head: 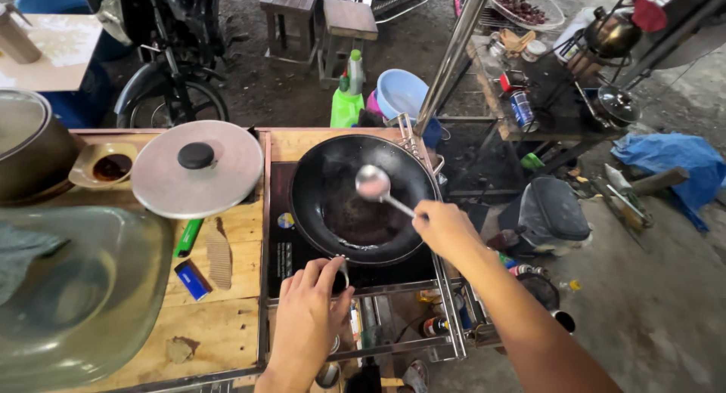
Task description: The person prepares a meal by stirring oil in a wok, cleaning a bottle with a cloth, and pouring oil into the pan. They then bring a bowl of ingredients to the stove area.
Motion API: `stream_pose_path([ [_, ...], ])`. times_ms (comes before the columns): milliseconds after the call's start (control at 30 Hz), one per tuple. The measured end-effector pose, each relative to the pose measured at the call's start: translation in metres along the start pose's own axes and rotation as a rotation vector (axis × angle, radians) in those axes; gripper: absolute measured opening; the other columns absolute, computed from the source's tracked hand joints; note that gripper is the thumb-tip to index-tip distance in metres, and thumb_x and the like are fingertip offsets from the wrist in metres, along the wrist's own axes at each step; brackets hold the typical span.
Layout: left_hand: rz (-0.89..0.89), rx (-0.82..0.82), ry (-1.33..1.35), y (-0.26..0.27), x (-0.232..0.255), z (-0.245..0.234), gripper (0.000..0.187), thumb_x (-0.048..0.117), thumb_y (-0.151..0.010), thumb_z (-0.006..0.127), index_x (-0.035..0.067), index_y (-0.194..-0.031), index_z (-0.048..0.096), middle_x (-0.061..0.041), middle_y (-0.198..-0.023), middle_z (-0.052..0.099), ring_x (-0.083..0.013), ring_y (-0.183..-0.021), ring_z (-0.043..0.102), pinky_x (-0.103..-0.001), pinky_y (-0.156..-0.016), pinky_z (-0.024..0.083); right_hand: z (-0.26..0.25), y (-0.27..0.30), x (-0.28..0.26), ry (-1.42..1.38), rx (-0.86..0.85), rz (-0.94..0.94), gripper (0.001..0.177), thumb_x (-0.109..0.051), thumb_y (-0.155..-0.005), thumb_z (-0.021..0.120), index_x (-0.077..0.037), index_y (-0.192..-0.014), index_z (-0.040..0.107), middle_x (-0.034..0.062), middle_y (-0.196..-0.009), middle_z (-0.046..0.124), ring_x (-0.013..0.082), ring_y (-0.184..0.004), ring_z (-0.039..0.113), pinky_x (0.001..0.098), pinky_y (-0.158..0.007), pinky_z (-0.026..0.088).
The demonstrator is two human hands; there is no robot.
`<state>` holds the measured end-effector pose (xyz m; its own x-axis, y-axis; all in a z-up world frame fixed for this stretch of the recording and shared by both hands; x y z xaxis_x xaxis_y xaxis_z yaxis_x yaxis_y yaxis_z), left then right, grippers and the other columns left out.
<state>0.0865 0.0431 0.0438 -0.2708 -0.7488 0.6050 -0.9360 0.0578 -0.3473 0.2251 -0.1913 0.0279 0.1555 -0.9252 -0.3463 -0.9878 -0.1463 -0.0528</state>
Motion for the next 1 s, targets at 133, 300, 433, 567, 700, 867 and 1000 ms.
stream_pose_path([
  [133,-0.005,-0.03,0.0,-0.001,0.0,0.0,0.046,0.023,-0.079,0.076,0.008,-0.121,0.064,-0.009,-0.111,0.066,-0.0299,-0.1,0.062,-0.043,-0.087,0.046,0.001,0.019,-0.005,-0.074,-0.263,0.015,0.021,-0.028,-0.084,0.075,-0.015,-0.1,0.08,0.0114,-0.078,0.075,0.0279,-0.071,0.071,0.0435,-0.066,0.057],
  [300,-0.031,-0.138,-0.05,-0.004,0.001,0.003,0.05,0.023,-0.081,0.076,0.007,-0.126,0.063,-0.01,-0.111,0.066,-0.03,-0.099,0.063,-0.043,-0.087,0.047,0.011,-0.008,-0.015,-0.235,-0.288,0.242,0.023,-0.028,-0.089,0.07,-0.014,-0.107,0.075,0.0111,-0.073,0.072,0.0282,-0.062,0.072,0.0423,-0.061,0.059],
  [433,-0.009,-0.15,-0.049,-0.007,0.002,0.001,0.048,0.022,-0.079,0.077,0.006,-0.123,0.063,-0.01,-0.111,0.066,-0.03,-0.1,0.063,-0.043,-0.087,0.048,-0.018,0.001,-0.011,0.163,-0.234,0.064,0.016,-0.028,-0.088,0.074,-0.014,-0.095,0.079,0.0082,-0.073,0.072,0.0211,-0.052,0.063,0.0375,-0.055,0.048],
  [567,0.004,-0.147,-0.043,-0.007,0.004,0.001,0.046,0.021,-0.081,0.076,0.004,-0.123,0.062,-0.01,-0.11,0.067,-0.0295,-0.101,0.064,-0.042,-0.088,0.048,-0.005,0.033,-0.017,-0.143,-0.519,0.255,0.019,-0.026,-0.092,0.069,-0.013,-0.102,0.077,0.0107,-0.071,0.071,0.0171,-0.048,0.061,0.0365,-0.048,0.05],
  [700,-0.018,-0.204,-0.091,-0.009,0.001,0.004,0.048,0.023,-0.081,0.077,0.006,-0.123,0.062,-0.01,-0.108,0.067,-0.0292,-0.101,0.064,-0.042,-0.088,0.048,0.016,0.018,-0.024,-0.255,-0.412,0.329,0.022,-0.027,-0.091,0.071,-0.017,-0.111,0.072,0.0145,-0.079,0.071,0.0258,-0.06,0.066,0.0431,-0.058,0.056],
  [867,0.0,-0.179,-0.101,-0.007,0.001,0.004,0.048,0.023,-0.079,0.079,0.005,-0.121,0.063,-0.009,-0.105,0.067,-0.029,-0.099,0.064,-0.042,-0.086,0.049,0.0,0.047,-0.021,0.177,-0.28,0.101,0.02,-0.031,-0.091,0.068,-0.016,-0.103,0.071,0.014,-0.094,0.073,0.0403,-0.092,0.069,0.0528,-0.081,0.054],
  [1000,-0.007,-0.182,-0.115,-0.009,0.002,0.006,0.047,0.023,-0.078,0.079,0.005,-0.119,0.063,-0.009,-0.104,0.067,-0.0285,-0.098,0.064,-0.042,-0.086,0.049,0.019,0.058,-0.039,0.114,-0.362,0.038,0.02,-0.034,-0.094,0.063,-0.018,-0.103,0.071,0.0131,-0.093,0.076,0.0372,-0.095,0.071,0.0518,-0.085,0.054],
])
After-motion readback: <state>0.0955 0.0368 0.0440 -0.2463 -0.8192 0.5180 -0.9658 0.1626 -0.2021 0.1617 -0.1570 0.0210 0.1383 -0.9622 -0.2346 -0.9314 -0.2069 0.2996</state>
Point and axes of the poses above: each hand's wrist, its own y-axis away from the middle knuckle, its own z-axis out of the palm, x = y × z, the point moved 9 cm from there along -y, towards the middle knuckle
